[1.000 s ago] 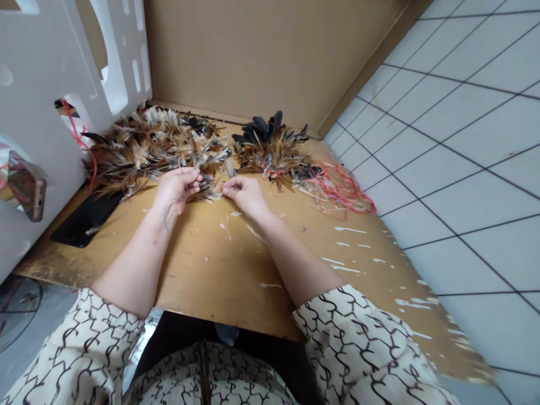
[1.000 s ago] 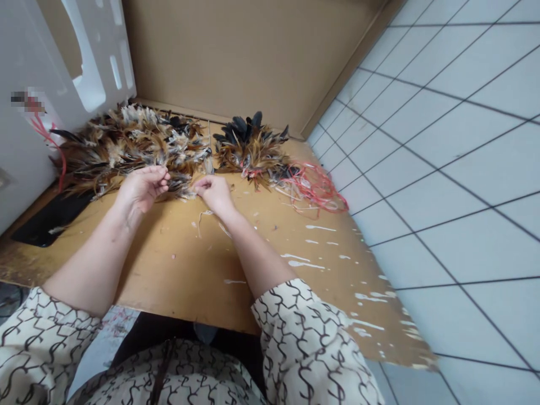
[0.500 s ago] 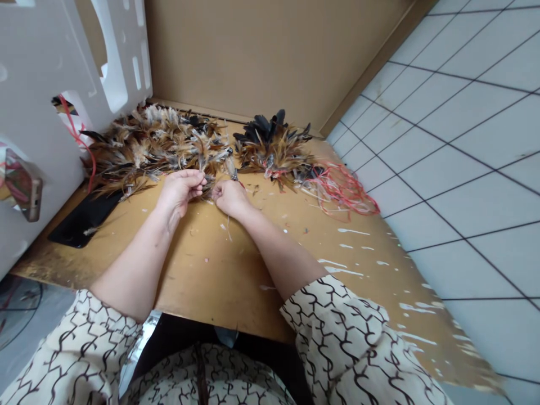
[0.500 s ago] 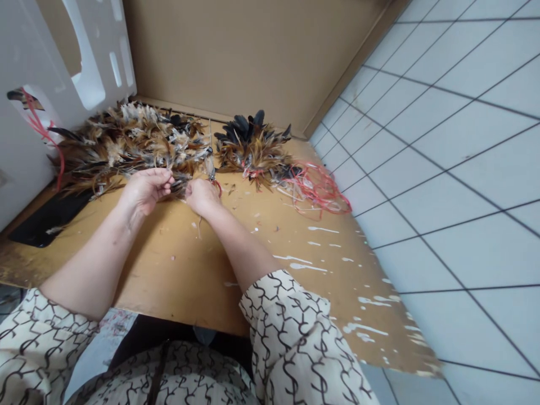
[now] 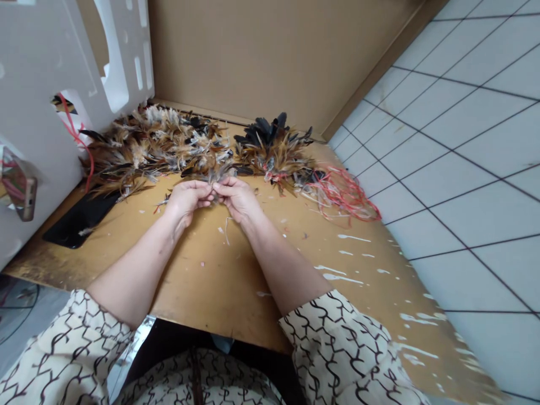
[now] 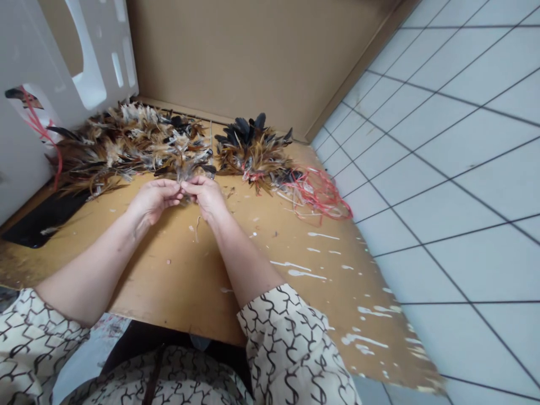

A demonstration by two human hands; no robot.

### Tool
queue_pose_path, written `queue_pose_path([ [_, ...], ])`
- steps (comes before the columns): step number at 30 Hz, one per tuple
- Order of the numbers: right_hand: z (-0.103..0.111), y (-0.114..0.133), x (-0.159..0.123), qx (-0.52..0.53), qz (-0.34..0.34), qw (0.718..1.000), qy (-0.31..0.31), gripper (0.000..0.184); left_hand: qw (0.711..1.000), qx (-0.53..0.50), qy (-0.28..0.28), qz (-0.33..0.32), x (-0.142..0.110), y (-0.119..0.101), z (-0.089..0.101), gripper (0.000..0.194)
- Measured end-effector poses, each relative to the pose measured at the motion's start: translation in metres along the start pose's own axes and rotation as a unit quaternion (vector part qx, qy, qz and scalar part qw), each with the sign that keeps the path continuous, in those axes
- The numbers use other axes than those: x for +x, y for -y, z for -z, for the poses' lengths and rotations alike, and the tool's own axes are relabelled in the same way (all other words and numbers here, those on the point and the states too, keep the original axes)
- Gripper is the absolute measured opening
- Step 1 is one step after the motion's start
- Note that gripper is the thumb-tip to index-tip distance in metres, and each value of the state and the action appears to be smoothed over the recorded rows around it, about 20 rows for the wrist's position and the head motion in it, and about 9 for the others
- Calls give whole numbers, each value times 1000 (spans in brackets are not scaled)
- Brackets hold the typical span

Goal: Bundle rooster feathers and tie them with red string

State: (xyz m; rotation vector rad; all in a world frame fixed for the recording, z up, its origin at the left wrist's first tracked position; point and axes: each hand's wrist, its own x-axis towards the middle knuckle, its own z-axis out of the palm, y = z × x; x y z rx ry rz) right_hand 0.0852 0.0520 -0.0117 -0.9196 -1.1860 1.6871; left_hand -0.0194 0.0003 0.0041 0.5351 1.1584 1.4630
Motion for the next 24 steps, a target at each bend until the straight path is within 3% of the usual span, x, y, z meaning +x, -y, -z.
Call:
queue_pose_path([
  [6, 2, 0, 0, 3, 14, 1000, 28, 25, 998, -31, 31, 49, -1, -3, 1, 18],
  [14, 4, 8, -5, 23, -41, 994, 96, 22, 991, 2, 115, 76, -2, -8, 7, 14],
  [16, 4, 8, -5, -3, -34, 994, 102, 17, 991, 16, 115, 65, -2, -10, 9, 14],
  [19, 7, 7, -1, -134, 34, 990, 41, 9, 996, 5, 78, 39, 0, -14, 11, 15],
  [21, 11, 5, 1, -292, 84, 953, -19, 4, 999, -10, 44, 21, 2, -16, 12, 16],
  [24, 14, 3, 2, -525, 130, 839, -51, 7, 1000, -24, 13, 11, 3, -17, 12, 16],
])
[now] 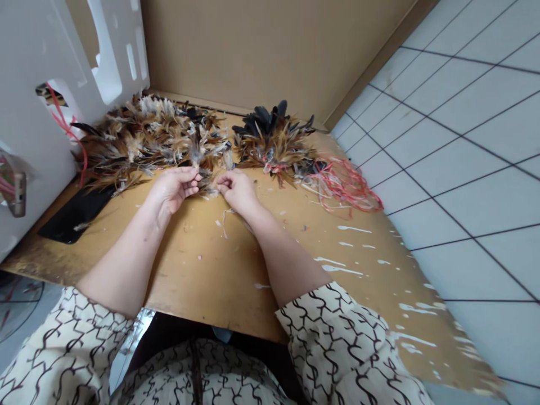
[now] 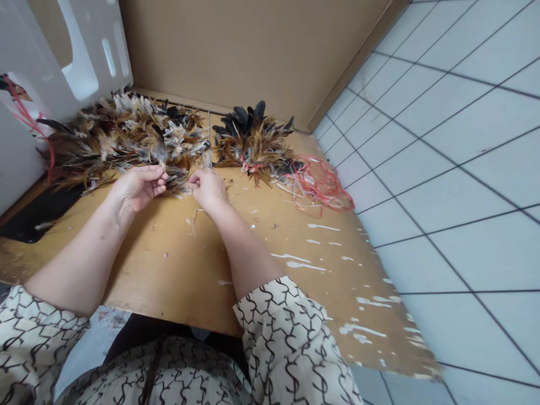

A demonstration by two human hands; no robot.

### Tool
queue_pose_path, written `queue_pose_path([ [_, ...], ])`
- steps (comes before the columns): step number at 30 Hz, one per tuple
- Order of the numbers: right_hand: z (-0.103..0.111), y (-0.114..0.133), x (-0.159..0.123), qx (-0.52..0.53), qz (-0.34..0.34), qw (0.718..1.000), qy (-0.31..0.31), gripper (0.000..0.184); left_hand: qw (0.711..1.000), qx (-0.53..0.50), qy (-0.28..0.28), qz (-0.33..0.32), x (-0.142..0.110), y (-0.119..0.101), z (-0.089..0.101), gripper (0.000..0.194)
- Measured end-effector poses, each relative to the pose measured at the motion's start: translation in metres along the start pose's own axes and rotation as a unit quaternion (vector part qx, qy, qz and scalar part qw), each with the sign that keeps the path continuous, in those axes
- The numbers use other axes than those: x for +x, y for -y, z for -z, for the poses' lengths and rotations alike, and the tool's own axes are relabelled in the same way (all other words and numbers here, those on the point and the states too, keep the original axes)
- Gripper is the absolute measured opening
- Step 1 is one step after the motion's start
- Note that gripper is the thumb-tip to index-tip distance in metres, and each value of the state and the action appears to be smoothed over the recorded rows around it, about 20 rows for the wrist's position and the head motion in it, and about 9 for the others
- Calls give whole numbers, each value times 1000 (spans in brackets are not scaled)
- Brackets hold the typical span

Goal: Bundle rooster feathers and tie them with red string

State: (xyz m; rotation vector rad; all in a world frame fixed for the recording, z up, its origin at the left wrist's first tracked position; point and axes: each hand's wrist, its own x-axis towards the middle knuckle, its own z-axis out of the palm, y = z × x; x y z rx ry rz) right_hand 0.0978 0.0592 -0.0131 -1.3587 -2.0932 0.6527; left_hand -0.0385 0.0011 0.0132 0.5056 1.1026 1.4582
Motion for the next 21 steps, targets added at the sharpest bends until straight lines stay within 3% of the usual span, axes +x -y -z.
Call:
queue_pose_path([
  [3, 0, 4, -4, -153, 45, 986, 41, 12, 1000, 2, -1, 7, 0, 1, 0, 16],
  [6, 1, 12, -8, -234, 57, 967, 85, 17, 1000, 10, 4, 12, 0, 3, 0, 16],
  [11, 2, 12, -9, -238, 38, 967, 82, 20, 1000, 15, -12, 1, 1, 4, -1, 14],
  [13, 0, 7, -5, -169, -8, 984, 47, 16, 1000, 17, -21, -13, 1, 5, -1, 13],
  [16, -3, 0, 0, 42, -90, 995, 3, 8, 999, 28, -29, -35, 0, 8, -2, 13],
  [19, -7, 3, 0, 283, -116, 952, 13, 11, 998, 46, -27, -37, -2, 11, -5, 12],
  [21, -9, 8, -2, 388, -118, 914, 23, 12, 998, 53, -21, -29, -3, 14, -7, 12],
])
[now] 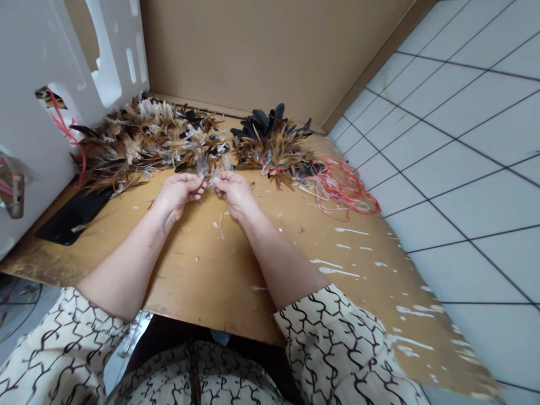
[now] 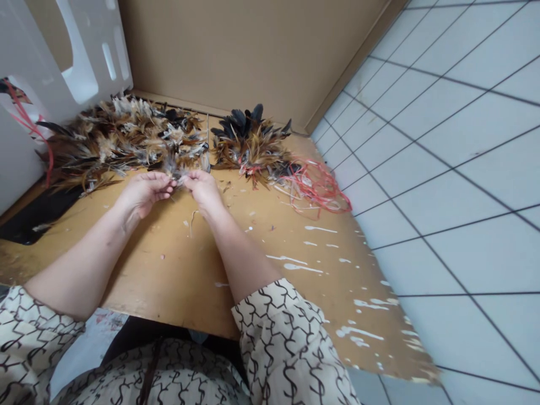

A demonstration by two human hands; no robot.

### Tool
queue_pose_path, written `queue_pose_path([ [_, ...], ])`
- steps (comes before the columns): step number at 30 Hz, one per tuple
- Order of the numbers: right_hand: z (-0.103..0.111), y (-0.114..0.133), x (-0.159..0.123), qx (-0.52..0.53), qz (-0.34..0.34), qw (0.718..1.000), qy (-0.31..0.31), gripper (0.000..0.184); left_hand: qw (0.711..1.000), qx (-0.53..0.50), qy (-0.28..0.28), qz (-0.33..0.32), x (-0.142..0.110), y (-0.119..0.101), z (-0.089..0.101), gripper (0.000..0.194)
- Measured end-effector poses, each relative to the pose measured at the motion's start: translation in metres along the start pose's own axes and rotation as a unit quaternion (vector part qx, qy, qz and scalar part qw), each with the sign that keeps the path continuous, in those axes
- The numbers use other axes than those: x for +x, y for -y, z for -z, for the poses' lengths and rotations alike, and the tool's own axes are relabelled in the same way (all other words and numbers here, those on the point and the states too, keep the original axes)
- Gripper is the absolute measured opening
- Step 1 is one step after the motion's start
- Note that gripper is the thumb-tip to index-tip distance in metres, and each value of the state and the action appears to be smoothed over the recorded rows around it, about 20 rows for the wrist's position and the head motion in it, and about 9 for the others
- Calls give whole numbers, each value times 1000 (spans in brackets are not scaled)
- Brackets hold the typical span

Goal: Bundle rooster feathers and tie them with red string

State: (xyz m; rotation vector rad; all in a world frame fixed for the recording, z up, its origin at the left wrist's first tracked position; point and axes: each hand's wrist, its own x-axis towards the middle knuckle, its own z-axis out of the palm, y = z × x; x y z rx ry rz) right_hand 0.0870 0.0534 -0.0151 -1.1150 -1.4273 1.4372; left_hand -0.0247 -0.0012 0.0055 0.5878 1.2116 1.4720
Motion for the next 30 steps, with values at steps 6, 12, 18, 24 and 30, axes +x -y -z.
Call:
queue_pose_path([
  [6, -11, -1, -9, 130, -7, 991, 23, 12, 999, -13, 27, 24, -1, 6, -4, 13],
  [12, -11, -4, -9, 160, -21, 986, 39, 12, 999, -35, 22, 15, 1, 8, -4, 14],
  [18, -13, -2, -11, 190, -28, 980, 48, 11, 998, -57, 19, 13, 2, 7, -3, 14],
  [24, -10, -1, -12, 190, -30, 978, 76, 15, 996, -44, 68, 33, 2, 6, 1, 13],
  [30, -3, 2, -9, 199, -27, 971, 131, 16, 991, 4, 134, 14, 1, -1, 6, 12],
])
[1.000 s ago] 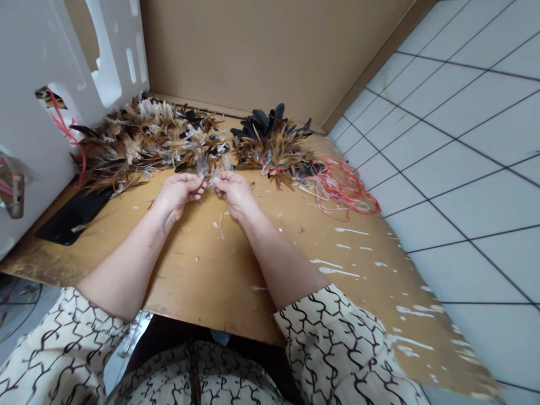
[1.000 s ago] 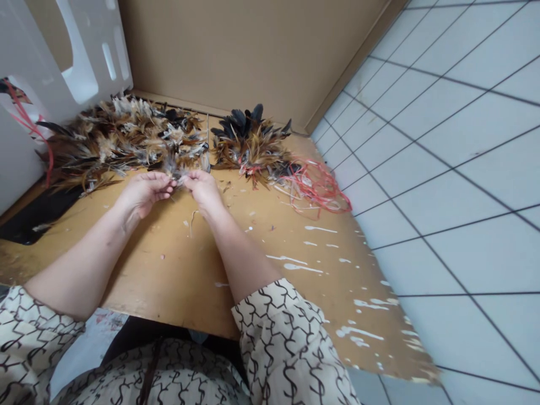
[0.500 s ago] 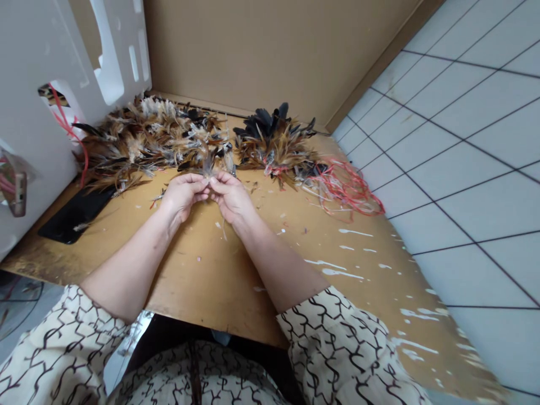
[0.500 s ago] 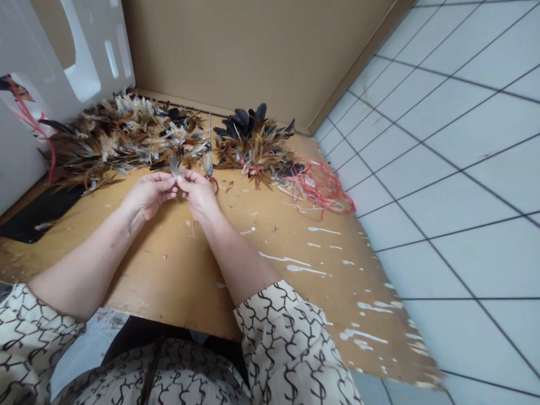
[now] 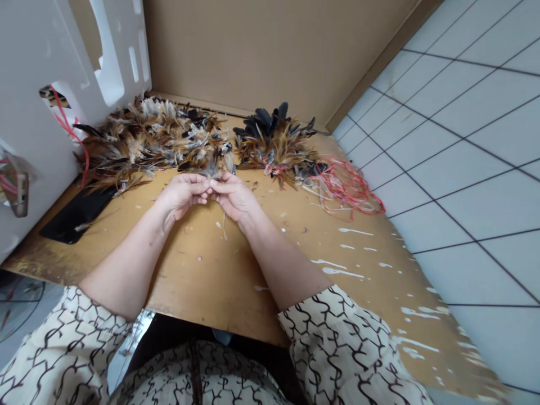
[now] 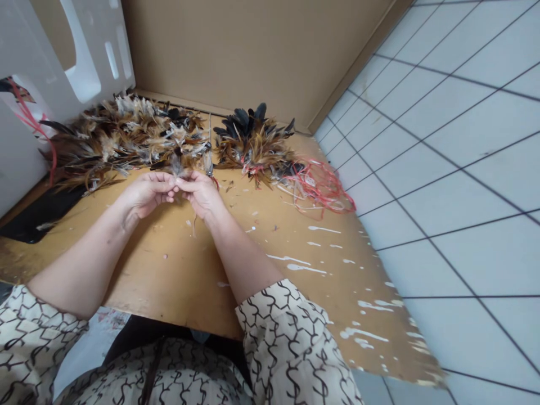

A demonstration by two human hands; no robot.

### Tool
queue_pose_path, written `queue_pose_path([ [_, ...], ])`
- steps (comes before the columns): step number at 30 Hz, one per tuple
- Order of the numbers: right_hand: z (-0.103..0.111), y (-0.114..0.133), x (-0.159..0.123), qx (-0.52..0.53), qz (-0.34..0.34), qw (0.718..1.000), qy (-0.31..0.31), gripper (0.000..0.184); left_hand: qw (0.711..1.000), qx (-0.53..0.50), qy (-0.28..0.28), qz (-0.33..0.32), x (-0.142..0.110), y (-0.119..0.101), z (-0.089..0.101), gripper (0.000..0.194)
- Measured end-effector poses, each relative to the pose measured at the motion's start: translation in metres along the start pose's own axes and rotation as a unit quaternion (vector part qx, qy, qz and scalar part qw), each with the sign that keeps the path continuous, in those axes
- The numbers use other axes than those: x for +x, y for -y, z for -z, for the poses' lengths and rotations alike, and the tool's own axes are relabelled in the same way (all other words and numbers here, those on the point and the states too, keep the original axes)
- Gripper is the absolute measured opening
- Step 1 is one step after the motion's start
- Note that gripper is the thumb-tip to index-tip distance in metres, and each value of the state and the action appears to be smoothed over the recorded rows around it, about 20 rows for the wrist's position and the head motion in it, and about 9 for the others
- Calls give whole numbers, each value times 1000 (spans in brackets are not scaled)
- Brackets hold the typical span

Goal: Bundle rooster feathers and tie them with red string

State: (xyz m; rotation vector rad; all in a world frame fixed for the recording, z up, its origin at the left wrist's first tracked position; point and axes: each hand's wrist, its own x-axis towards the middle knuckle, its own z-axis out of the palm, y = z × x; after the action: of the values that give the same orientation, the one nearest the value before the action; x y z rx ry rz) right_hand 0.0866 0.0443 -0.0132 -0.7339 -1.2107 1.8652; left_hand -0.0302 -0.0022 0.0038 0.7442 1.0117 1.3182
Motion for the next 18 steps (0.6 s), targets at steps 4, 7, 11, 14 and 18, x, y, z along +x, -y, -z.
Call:
queue_pose_path([
  [4, 3, 4, 2, -14, 20, 999, 20, 25, 999, 31, 27, 19, 0, -2, 3, 10],
  [7, 4, 4, 4, -33, 53, 998, -4, 30, 999, 36, 26, 27, -1, -3, 4, 10],
  [11, 2, 5, 6, -66, 109, 990, -53, 29, 1000, 21, -2, 17, -2, -5, 0, 8],
  [14, -1, 4, 5, -90, 125, 986, -66, 29, 999, 25, -22, 10, -3, -5, -2, 9],
  [18, -5, 1, 5, -109, 119, 984, -78, 29, 997, 63, -40, -4, -3, -7, -2, 13],
])
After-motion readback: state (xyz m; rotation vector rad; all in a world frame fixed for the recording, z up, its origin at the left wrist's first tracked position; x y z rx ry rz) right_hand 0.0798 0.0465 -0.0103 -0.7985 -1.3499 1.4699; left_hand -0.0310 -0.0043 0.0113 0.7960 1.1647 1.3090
